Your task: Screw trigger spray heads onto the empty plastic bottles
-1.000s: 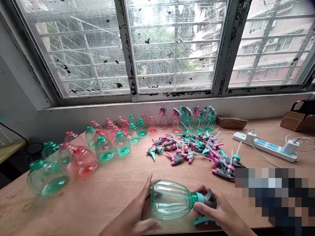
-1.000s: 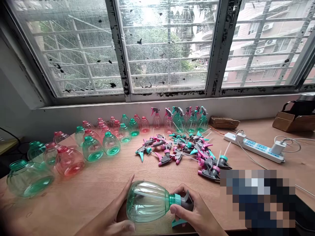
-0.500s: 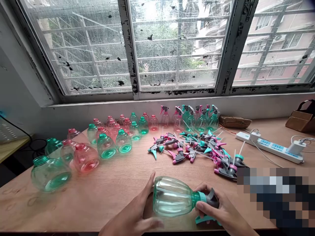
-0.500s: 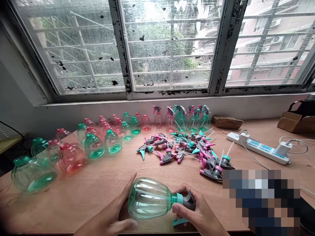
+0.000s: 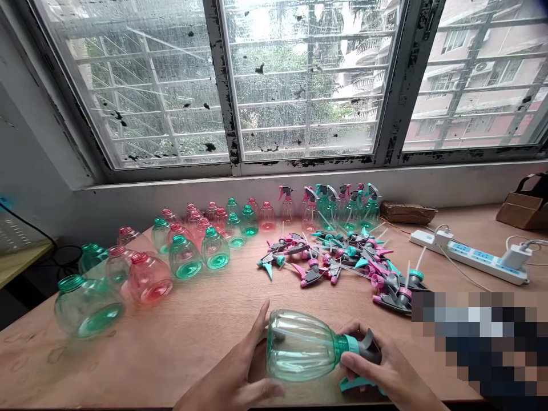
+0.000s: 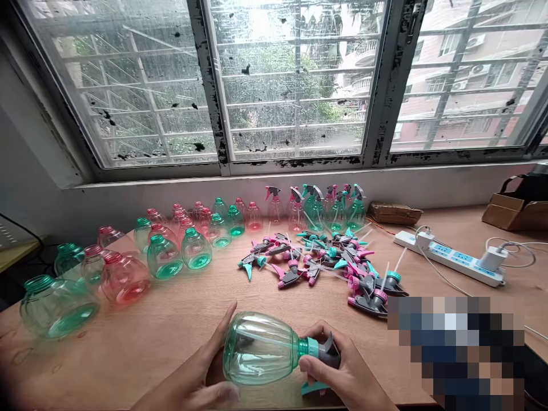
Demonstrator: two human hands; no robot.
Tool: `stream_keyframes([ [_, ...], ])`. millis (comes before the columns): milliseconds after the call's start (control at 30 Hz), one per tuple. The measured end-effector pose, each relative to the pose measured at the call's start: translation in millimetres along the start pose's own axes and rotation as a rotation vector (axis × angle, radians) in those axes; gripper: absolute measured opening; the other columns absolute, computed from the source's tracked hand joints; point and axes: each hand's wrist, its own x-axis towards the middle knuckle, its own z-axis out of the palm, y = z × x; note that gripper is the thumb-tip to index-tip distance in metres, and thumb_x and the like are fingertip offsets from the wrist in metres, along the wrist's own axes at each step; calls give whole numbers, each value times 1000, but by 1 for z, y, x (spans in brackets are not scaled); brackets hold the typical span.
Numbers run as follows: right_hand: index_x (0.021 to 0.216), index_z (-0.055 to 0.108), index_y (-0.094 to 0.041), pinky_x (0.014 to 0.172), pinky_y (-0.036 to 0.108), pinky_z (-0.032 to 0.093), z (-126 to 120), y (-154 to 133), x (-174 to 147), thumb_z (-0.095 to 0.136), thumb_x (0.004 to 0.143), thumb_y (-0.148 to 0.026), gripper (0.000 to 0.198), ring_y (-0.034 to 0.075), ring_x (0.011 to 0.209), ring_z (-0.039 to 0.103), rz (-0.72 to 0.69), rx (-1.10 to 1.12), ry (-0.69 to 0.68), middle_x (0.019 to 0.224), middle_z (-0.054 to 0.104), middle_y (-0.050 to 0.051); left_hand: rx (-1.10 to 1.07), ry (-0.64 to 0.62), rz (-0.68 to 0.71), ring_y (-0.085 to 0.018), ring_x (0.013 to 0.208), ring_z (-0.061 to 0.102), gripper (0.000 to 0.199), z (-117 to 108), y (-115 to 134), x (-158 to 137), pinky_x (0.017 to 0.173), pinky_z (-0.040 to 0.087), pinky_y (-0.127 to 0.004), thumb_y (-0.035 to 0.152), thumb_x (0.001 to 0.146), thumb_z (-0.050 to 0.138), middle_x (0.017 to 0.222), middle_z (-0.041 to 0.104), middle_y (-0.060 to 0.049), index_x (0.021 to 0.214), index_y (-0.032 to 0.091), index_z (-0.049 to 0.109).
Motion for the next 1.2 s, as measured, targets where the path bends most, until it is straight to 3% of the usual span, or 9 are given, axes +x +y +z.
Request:
stream_keyframes([
  [167,94,64,-16,47,24,48,0,1,1,77,77,-51,41,15,54,60,15,19,-6,58,66,-2,24,1,-21,-31,154,17,99,1,1,0,126,16,-49,16,82,72,168,18,0,158,32,11],
  [400,93,65,-17,47,23,47,0,2,0,77,76,-53,42,17,56,61,18,-5,17,60,68,-1,4,-12,23,-29,151,28,105,0,-4,1,124,24,-45,14,83,70,168,21,3,157,41,0],
  [500,93,65,-16,48,24,47,0,2,0,77,77,-51,40,17,56,61,7,-5,13,59,68,-1,-36,-18,12,-30,153,20,111,-1,-3,1,125,20,-47,14,82,71,168,19,1,157,37,-7],
  [667,91,66,-16,53,28,46,1,-2,1,77,78,-49,37,18,57,61,-10,-1,12,60,68,-1,10,-27,1,-29,154,19,94,-3,1,0,126,16,-46,15,84,69,168,19,1,158,33,13],
  [833,93,66,-17,59,30,47,0,-9,-1,75,81,-46,33,19,61,63,8,-19,1,63,69,-1,61,16,39,-28,152,26,96,0,-1,-1,125,24,-45,9,88,59,169,18,3,157,39,0],
  [933,93,66,-16,58,29,47,0,-8,-1,75,82,-45,32,18,61,62,1,-17,-5,63,70,-1,58,18,36,-26,153,23,100,2,-1,0,125,22,-44,7,87,59,169,14,5,156,41,-3],
  [1033,93,65,-16,52,26,48,0,-4,0,76,80,-46,35,17,58,61,-7,12,-1,61,69,-1,34,23,-24,-28,154,17,105,1,0,1,126,18,-45,9,81,67,169,11,4,158,37,1],
  [1200,93,65,-16,47,25,50,1,-1,0,77,80,-47,35,17,58,61,-8,38,-3,61,68,0,49,-22,-12,-29,153,21,98,-1,2,1,126,19,-45,11,82,68,168,20,2,158,33,10],
])
